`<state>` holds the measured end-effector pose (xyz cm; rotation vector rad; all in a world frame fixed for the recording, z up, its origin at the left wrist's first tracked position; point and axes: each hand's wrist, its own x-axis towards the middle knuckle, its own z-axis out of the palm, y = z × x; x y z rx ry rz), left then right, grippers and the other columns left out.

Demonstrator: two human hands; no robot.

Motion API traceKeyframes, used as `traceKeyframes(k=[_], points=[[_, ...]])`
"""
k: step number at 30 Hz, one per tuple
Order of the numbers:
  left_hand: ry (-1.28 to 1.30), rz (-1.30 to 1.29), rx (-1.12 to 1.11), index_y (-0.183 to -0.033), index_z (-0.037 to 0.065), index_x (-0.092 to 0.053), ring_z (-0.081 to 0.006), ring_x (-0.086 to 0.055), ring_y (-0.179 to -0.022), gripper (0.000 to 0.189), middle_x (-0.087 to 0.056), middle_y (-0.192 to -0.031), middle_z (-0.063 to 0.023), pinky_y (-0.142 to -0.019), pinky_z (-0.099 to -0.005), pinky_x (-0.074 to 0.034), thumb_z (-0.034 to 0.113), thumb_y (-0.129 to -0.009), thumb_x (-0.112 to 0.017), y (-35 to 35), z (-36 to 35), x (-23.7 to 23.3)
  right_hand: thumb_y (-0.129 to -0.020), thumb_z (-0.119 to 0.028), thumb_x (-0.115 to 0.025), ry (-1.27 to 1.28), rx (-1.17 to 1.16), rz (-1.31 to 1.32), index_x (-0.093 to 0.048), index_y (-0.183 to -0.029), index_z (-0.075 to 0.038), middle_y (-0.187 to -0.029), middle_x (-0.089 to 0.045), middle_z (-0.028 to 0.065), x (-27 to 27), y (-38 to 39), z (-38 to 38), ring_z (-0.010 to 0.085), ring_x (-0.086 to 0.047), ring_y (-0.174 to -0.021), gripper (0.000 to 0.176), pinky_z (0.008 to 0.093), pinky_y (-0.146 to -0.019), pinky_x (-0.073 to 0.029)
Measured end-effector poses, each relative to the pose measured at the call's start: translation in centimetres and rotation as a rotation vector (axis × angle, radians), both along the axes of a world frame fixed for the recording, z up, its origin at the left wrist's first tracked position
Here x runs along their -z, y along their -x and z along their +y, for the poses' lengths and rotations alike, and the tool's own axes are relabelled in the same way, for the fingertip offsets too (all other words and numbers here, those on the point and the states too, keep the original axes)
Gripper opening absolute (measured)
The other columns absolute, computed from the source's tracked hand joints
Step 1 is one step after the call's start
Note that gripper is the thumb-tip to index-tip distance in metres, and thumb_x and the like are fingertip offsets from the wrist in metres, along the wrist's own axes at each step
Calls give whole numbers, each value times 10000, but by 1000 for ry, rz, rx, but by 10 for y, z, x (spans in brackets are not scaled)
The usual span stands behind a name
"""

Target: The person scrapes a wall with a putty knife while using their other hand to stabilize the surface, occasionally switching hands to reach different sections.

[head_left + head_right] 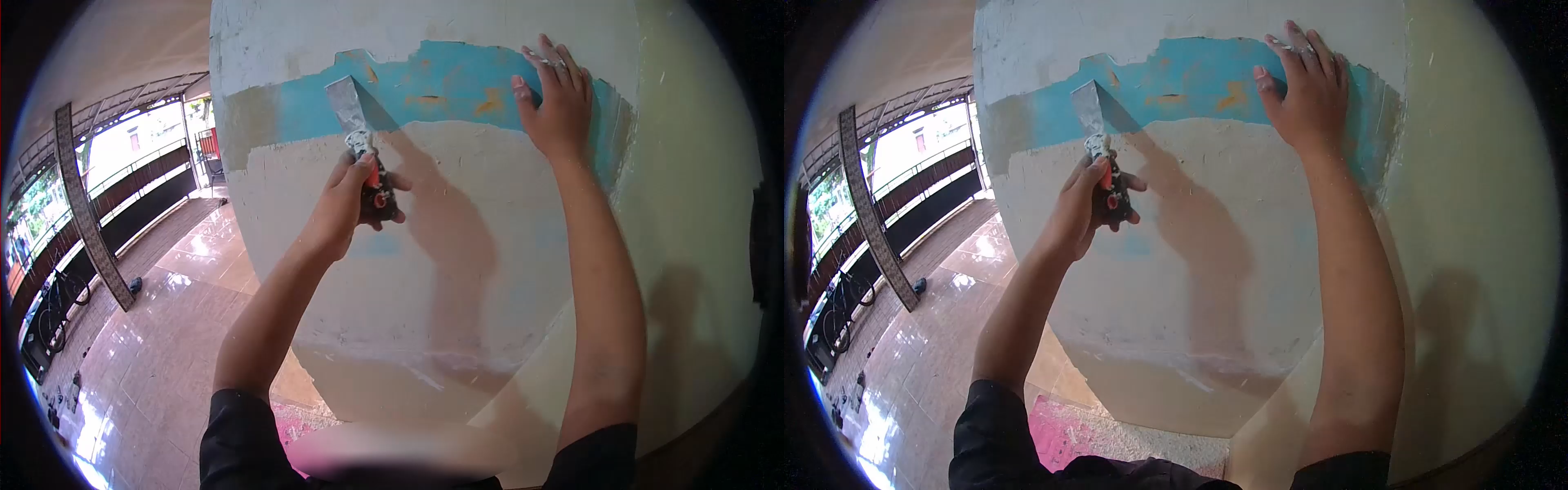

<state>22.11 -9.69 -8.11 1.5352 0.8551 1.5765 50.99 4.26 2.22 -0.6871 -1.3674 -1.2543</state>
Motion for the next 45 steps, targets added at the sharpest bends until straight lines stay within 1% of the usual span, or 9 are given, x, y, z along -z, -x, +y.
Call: traceKeyframes(k=[2, 6, 24, 26, 28, 37, 41, 43, 45], points=[[6, 10, 9, -1280, 70, -401, -261, -722, -735, 370, -708, -1137, -171, -566, -300, -506, 368, -1077, -323, -9, 1, -10, -970, -456, -571, -1, 4, -2, -605, -1360, -269, -1555, -467, -16, 0, -1, 1, 262, -386, -1450, 435, 546, -1198, -238], [-5, -68, 100, -1206, 95, -416, -285, -734, -764, 368, -722, -1072, -160, -578, -305, -521, 410, -1083, -270, -17, 7, -25, -971, -465, -569, -6, -12, -7, -613, -1351, -268, -1553, -470, -21, -1, -2, 2, 261, -391, -1447, 431, 541, -1197, -238], [-57, -251, 134, -1182, 90, -417, -355, -739, -820, 349, -712, -1068, -173, -585, -334, -545, 410, -1095, -309, -20, 27, -31, -983, -497, -545, -50, -26, -18, -621, -1338, -262, -1530, -498, -28, -2, -4, 7, 260, -420, -1426, 433, 534, -1181, -263], [-57, -247, 133, -1179, 90, -417, -355, -739, -820, 346, -711, -1070, -175, -585, -336, -545, 409, -1094, -314, -19, 26, -32, -982, -498, -544, -45, -22, -13, -621, -1339, -264, -1531, -497, -29, -2, -4, 5, 257, -420, -1426, 434, 532, -1184, -260], [-55, -243, 130, -1177, 89, -418, -354, -739, -820, 343, -710, -1071, -177, -584, -339, -545, 407, -1093, -318, -16, 27, -32, -981, -405, -579, -43, -24, -12, -634, -1322, -227, -1525, -507, -23, 0, -2, 2, 275, -424, -1429, 389, 513, -1168, -288], [-55, -243, 90, -1207, 69, -443, -323, -738, -806, 386, -715, -1025, -152, -590, -345, -542, 410, -1088, -309, -15, 28, -30, -976, -398, -585, -75, -26, -30, -642, -1308, -225, -1507, -528, -19, -1, -1, -1, 273, -439, -1417, 379, 492, -1155, -309], [0, -191, 47, -1211, 73, -475, -290, -722, -724, 419, -710, -951, -126, -558, -328, -504, 438, -1078, -319, -3, 23, -20, -976, -401, -585, -67, -77, -50, -645, -1306, -228, -1513, -521, -23, -2, -3, 5, 272, -436, -1419, 378, 504, -1157, -302], [25, -166, 35, -1213, 80, -482, -279, -713, -687, 423, -706, -922, -117, -540, -324, -486, 449, -1075, -328, 5, 17, -14, -980, -497, -547, -37, -56, -17, -622, -1338, -261, -1530, -496, -29, -2, -4, 7, 258, -417, -1427, 434, 531, -1186, -259], [51, -109, -83, -1233, 102, -472, -245, -704, -645, 406, -680, -863, -96, -532, -328, -476, 439, -1074, -310, 18, 12, -9, -980, -495, -548, -36, -43, -13, -621, -1337, -260, -1532, -494, -30, -2, -4, 7, 259, -414, -1428, 434, 531, -1187, -260]])
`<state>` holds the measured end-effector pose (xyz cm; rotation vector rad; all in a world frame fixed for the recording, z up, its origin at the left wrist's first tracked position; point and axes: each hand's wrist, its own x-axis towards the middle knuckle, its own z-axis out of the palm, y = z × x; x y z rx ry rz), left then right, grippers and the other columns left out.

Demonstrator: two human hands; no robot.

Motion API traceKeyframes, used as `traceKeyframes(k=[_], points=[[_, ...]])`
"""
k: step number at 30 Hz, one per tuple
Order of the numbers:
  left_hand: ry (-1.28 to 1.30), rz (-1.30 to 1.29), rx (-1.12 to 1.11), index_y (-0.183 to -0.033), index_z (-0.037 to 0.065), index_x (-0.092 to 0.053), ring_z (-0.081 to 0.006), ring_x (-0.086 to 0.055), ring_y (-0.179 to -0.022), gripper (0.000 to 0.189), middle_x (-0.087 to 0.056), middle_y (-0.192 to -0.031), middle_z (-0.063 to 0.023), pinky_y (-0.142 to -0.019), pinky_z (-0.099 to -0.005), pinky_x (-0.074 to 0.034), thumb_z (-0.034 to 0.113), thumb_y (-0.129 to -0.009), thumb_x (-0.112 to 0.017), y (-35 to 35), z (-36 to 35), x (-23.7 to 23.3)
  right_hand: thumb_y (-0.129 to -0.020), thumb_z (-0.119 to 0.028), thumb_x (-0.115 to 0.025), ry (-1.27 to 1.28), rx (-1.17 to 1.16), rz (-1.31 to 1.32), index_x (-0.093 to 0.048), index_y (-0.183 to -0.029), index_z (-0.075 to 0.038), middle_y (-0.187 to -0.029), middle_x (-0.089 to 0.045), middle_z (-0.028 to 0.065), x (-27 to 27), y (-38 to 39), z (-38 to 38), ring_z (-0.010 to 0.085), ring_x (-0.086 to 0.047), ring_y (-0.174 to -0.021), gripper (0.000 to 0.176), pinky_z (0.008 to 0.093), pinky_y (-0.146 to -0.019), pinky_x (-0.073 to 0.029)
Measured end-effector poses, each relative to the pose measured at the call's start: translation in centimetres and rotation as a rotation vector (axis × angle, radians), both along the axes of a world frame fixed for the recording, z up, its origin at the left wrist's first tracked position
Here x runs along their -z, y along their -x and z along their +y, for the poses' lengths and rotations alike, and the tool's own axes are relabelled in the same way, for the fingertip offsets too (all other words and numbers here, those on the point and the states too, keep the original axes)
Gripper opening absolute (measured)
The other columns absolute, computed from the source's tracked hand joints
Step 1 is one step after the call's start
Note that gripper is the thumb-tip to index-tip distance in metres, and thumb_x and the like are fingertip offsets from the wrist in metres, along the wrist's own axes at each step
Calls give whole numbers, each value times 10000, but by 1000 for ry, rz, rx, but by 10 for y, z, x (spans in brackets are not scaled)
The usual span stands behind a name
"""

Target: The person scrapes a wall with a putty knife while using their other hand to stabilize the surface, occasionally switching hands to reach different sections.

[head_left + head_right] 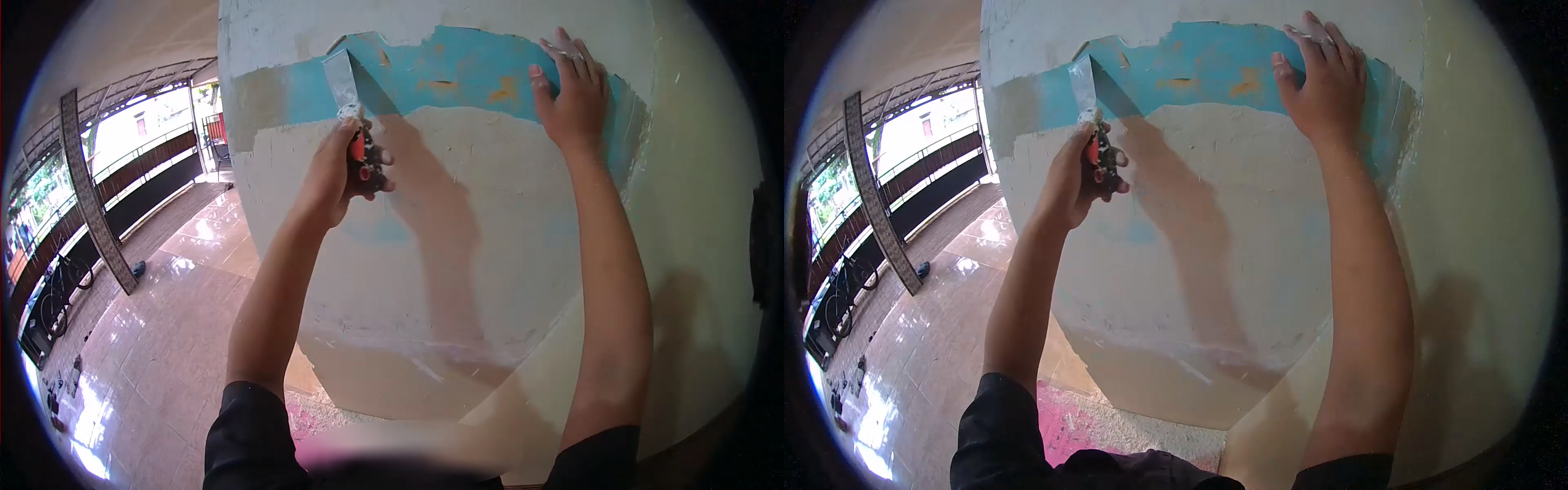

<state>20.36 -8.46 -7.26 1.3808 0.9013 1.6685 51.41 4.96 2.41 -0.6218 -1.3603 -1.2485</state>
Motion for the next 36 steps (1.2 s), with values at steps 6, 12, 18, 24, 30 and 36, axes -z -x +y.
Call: traceKeyframes(k=[6, 12, 18, 24, 30, 36], points=[[-27, 96, -131, -1266, 96, -530, -149, -566, -482, 479, -619, -736, -56, -427, -247, -368, 508, -1068, -385, 40, 5, 14, -982, -490, -549, -1, 26, 6, -620, -1336, -261, -1539, -486, -29, 0, 0, -1, 255, -404, -1437, 428, 529, -1187, -263], [-98, 264, -287, -1183, 27, -580, -116, -569, -577, 506, -580, -733, -55, -466, -267, -459, 484, -1081, -387, 65, 5, 14, -979, -478, -560, -4, 12, 0, -618, -1338, -260, -1535, -491, -30, 0, 0, 0, 252, -407, -1437, 424, 530, -1185, -266], [-114, 348, -317, -1167, 41, -594, -98, -544, -559, 524, -566, -729, -43, -454, -259, -450, 508, -1080, -374, 73, 6, 3, -976, -462, -567, -1, 9, -2, -617, -1340, -260, -1535, -492, -34, 1, 1, -2, 253, -408, -1437, 419, 527, -1183, -268], [-140, 427, -326, -1174, 53, -602, -99, -519, -507, 560, -575, -689, -48, -454, -258, -429, 550, -1071, -363, 68, 4, -19, -973, -453, -572, 12, 22, 1, -616, -1341, -257, -1535, -492, -33, 2, 3, -5, 254, -407, -1437, 419, 527, -1182, -269], [-204, 449, -316, -1130, 26, -597, -97, -531, -548, 545, -545, -689, -33, -452, -254, -442, 523, -1075, -380, 44, 9, -27, -965, -430, -587, 9, 18, -8, -619, -1331, -253, -1528, -498, -27, 1, 2, -5, 258, -414, -1431, 408, 532, -1181, -271], [-179, 411, -266, -1069, 10, -584, -98, -574, -638, 509, -543, -827, -41, -450, -245, -449, 485, -1078, -404, 37, 15, 12, -962, -423, -591, 4, 28, 0, -624, -1321, -246, -1524, -502, -21, 1, 3, -6, 263, -422, -1425, 402, 533, -1178, -275]])
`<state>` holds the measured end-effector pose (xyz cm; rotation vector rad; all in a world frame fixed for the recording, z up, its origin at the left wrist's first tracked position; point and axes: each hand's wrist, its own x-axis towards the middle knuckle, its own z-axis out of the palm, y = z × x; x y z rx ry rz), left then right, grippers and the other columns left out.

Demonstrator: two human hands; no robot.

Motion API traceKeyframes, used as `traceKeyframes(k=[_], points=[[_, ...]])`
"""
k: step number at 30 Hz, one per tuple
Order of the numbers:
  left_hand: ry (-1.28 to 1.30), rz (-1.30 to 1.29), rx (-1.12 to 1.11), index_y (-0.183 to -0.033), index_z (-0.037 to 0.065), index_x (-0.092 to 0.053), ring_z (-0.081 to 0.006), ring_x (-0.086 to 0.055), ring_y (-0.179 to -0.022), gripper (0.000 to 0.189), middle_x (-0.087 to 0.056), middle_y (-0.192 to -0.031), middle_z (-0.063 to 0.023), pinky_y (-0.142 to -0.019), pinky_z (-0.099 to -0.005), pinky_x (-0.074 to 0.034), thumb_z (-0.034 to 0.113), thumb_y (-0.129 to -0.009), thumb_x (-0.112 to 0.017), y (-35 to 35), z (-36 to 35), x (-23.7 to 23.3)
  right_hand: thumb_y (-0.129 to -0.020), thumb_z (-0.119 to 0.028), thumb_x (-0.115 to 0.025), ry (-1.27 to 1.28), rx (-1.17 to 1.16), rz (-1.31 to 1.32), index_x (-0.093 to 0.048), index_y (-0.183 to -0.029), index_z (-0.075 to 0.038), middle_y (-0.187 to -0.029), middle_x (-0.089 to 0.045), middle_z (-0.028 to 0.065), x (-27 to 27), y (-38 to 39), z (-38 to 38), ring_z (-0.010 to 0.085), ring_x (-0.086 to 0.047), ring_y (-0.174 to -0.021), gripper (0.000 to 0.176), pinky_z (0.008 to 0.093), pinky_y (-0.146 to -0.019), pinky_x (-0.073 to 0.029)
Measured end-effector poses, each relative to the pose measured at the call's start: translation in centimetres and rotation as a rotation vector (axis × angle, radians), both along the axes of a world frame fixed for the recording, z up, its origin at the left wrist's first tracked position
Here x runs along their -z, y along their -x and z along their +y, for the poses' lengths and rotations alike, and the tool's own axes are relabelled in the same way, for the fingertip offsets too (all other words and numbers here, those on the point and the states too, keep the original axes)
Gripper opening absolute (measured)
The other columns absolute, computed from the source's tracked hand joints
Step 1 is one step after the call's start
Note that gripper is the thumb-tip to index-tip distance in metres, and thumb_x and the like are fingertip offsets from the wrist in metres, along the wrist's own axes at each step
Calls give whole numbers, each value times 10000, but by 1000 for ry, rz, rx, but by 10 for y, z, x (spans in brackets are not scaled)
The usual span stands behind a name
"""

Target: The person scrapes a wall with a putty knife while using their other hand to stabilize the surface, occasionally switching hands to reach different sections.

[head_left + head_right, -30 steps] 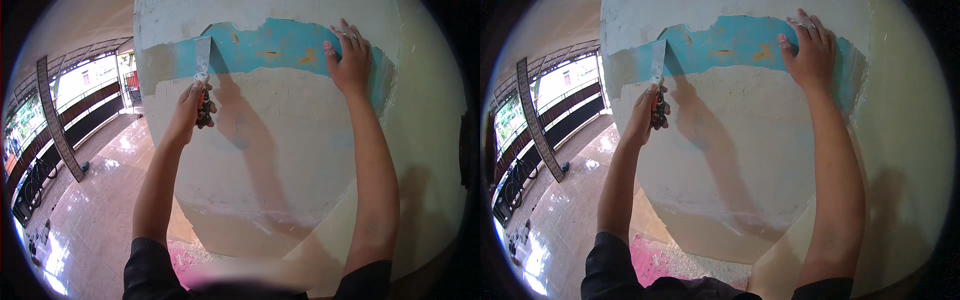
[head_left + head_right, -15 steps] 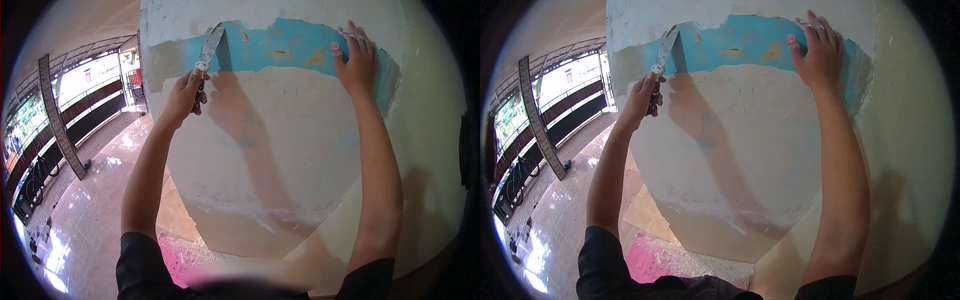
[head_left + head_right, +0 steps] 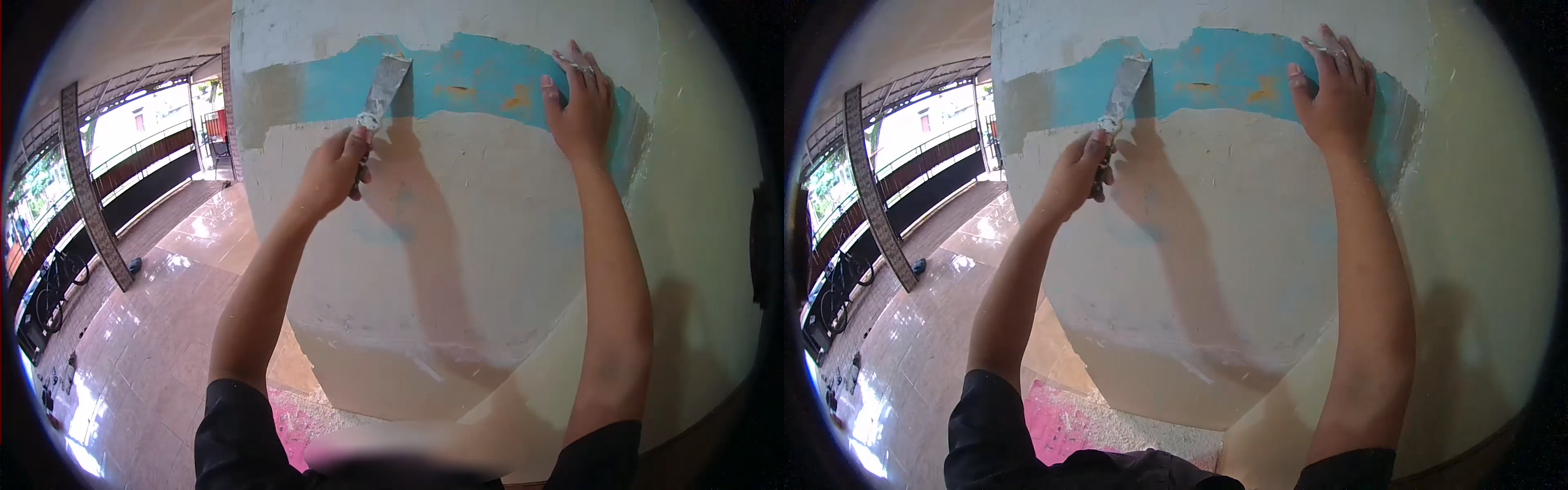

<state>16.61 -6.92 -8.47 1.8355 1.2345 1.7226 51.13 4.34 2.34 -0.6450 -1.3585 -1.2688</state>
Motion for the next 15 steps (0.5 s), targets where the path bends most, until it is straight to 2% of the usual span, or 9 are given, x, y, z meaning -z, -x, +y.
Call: traceKeyframes(k=[3, 6, 9, 15], points=[[-50, -99, -84, -1072, -4, -637, -100, -570, -612, 528, -594, -780, -36, -452, -258, -443, 489, -1060, -447, 17, 0, -17, -963, -425, -590, -4, -6, -1, -626, -1319, -245, -1522, -503, -23, 1, 1, 0, 264, -425, -1423, 401, 532, -1176, -278], [-49, -41, -194, -1049, 4, -652, -108, -550, -542, 527, -598, -714, -49, -452, -272, -442, 485, -1064, -438, 31, 13, -18, -965, -432, -587, -2, -3, 2, -629, -1319, -244, -1520, -505, -23, 1, 0, 0, 264, -426, -1422, 402, 531, -1174, -280], [-68, 29, -228, -1046, -2, -648, -145, -581, -510, 542, -607, -663, -75, -462, -316, -450, 486, -1068, -412, 0, 7, -4, -968, -440, -583, -2, -1, 5, -629, -1320, -246, -1519, -505, -25, 0, 0, 0, 263, -424, -1422, 404, 530, -1175, -278], [-52, 47, -220, -1026, 12, -634, -167, -578, -491, 530, -609, -642, -80, -503, -336, -467, 474, -1075, -378, -6, 12, -18, -972, -447, -568, -5, 1, 8, -625, -1324, -253, -1519, -506, -26, 1, 1, 0, 256, -413, -1429, 406, 533, -1177, -273]])
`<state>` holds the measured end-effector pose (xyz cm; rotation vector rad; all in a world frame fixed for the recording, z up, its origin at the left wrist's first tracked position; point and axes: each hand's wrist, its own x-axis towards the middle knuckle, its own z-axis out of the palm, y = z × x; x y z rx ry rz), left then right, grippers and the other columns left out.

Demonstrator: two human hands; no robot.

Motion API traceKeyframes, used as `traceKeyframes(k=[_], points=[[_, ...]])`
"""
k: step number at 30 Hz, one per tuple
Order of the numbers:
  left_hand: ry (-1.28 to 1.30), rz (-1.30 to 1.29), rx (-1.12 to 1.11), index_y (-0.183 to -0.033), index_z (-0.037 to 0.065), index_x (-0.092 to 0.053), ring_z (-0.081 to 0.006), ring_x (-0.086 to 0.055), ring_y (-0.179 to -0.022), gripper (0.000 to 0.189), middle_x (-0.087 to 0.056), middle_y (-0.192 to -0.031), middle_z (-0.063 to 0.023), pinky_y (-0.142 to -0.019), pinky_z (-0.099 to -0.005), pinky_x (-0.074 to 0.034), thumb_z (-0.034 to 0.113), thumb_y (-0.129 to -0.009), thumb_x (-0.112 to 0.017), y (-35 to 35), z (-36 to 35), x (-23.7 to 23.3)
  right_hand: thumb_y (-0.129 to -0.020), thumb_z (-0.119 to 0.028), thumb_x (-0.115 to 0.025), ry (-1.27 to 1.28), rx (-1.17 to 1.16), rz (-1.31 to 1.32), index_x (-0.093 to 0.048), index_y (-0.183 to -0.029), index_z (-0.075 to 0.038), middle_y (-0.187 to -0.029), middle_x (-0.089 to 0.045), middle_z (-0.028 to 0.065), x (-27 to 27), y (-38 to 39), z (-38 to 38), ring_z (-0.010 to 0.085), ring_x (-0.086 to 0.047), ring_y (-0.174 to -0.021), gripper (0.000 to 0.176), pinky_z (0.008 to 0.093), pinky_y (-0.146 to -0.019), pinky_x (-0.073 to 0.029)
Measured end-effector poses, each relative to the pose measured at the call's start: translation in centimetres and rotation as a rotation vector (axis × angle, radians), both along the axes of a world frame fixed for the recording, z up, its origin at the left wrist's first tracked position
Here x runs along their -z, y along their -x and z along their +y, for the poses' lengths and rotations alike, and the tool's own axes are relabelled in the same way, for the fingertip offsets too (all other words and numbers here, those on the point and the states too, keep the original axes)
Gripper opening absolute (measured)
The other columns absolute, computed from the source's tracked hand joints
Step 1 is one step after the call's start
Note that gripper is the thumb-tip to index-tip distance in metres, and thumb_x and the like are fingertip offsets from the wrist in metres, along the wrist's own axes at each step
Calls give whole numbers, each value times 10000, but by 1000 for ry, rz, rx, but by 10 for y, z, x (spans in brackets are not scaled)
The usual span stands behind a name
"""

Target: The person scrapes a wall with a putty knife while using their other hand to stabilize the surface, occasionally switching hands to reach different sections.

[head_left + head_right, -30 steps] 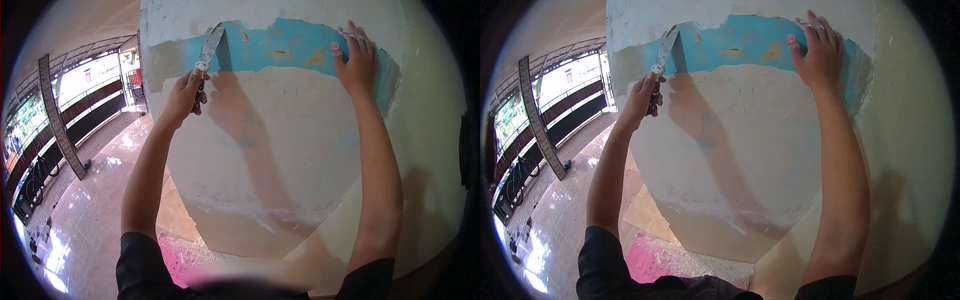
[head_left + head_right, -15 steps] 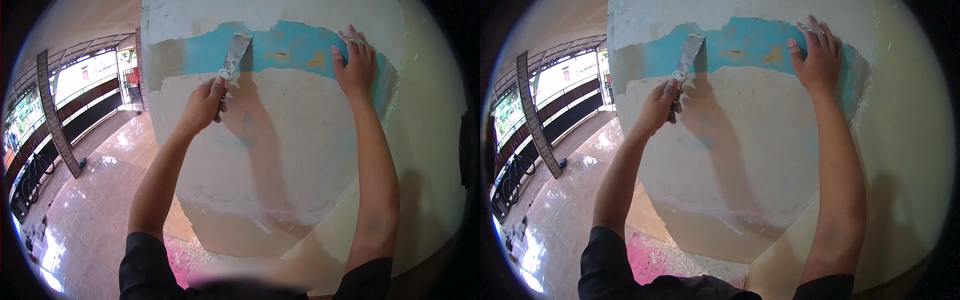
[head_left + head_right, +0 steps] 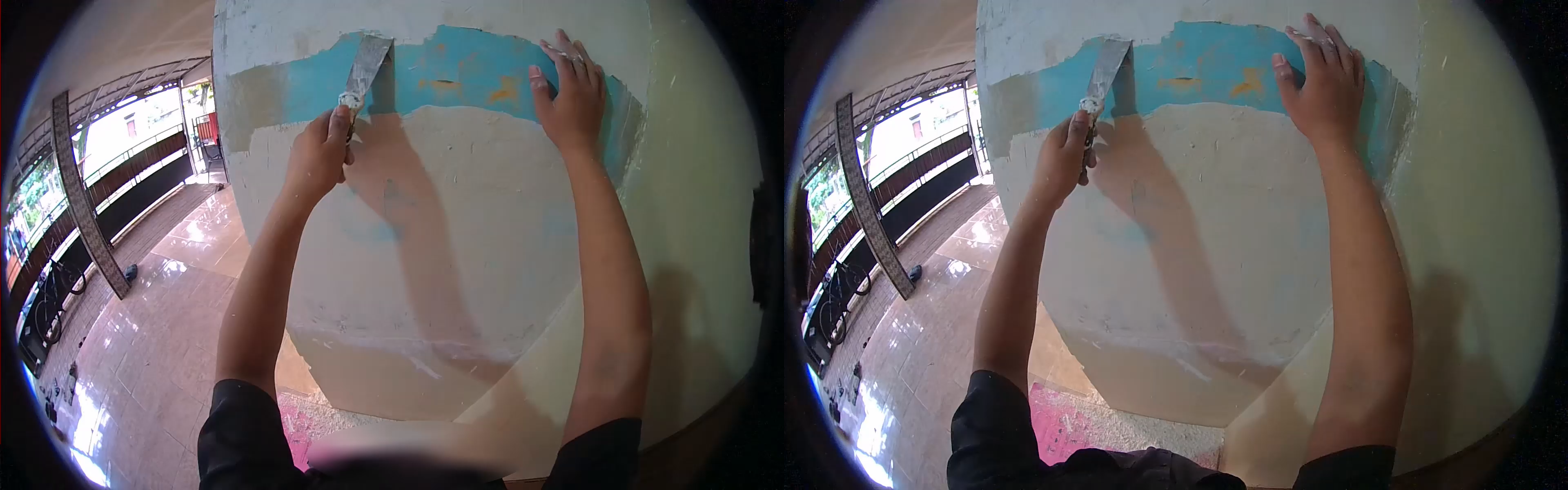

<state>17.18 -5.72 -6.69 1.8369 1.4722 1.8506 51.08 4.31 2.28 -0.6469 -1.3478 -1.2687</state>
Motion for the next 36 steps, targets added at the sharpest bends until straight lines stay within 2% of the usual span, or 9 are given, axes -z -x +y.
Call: traceKeyframes(k=[8, 15, 17, 19, 25, 32, 33, 35, 36], points=[[-21, 61, -101, -1004, 32, -636, -232, -610, -521, 503, -626, -641, -105, -570, -390, -485, 462, -1072, -384, 2, 0, 24, -970, -452, -572, -3, 21, 4, -624, -1322, -255, -1518, -507, -22, -1, -2, 0, 257, -411, -1430, 406, 551, -1176, -258], [4, 27, -167, -972, 20, -627, -259, -594, -526, 546, -614, -626, -122, -574, -410, -474, 494, -1069, -373, 26, -14, -3, -968, -441, -574, 24, -11, 15, -626, -1319, -257, -1513, -513, -24, 1, 0, 0, 267, -414, -1426, 399, 559, -1174, -251], [-8, 120, -191, -1006, 24, -628, -281, -650, -577, 567, -629, -627, -127, -601, -423, -497, 514, -1072, -350, 30, -2, 23, -968, -440, -573, 17, -24, 15, -628, -1316, -257, -1510, -514, -27, 0, 0, -2, 270, -414, -1425, 397, 560, -1174, -248], [155, 158, -178, -1028, 27, -637, -317, -675, -623, 566, -639, -639, -145, -640, -450, -504, 501, -1077, -333, 20, -19, 31, -974, -459, -560, 55, 40, 50, -569, -1385, -268, -1565, -442, 12, 2, -1, -3, 279, -346, -1468, 453, 607, -1183, -202], [189, 319, -297, -1062, 37, -658, -389, -675, -726, 602, -658, -697, -173, -733, -511, -506, 515, -1073, -293, 48, -24, 24, -1001, -539, -483, 163, 190, 232, -375, -1537, -305, -1659, -241, 89, -3, 0, 1, 297, -155, -1546, 594, 705, -1175, -94], [403, 302, -235, -1081, 44, -636, -483, -655, -941, 608, -707, -920, -250, -821, -572, -485, 540, -1065, -285, 36, -57, 1, -1013, -566, -442, 299, 214, 211, -263, -1597, -314, -1687, -161, 80, 13, -4, -8, 315, -92, -1562, 661, 702, -1182, -77], [405, 301, -232, -1081, 44, -636, -483, -655, -941, 608, -707, -920, -250, -821, -572, -485, 540, -1065, -285, 36, -54, 4, -1009, -573, -447, 323, 215, 214, -245, -1604, -306, -1690, -146, 86, 17, -3, -9, 325, -86, -1561, 683, 699, -1183, -78], [249, 533, -308, -1075, 32, -575, -266, -622, -523, 550, -615, -640, -110, -559, -440, -508, 526, -1069, -334, 34, -44, 13, -1004, -580, -453, 347, 217, 219, -227, -1610, -298, -1693, -132, 92, 26, 0, -12, 334, -79, -1561, 706, 695, -1184, -78], [253, 559, -336, -1050, 27, -561, -339, -661, -619, 530, -658, -705, -161, -622, -488, -514, 518, -1066, -361, 23, -49, 12, -996, -584, -469, 377, 206, 208, -223, -1613, -281, -1693, -127, 105, 30, 4, -17, 344, -74, -1561, 730, 690, -1186, -80]])
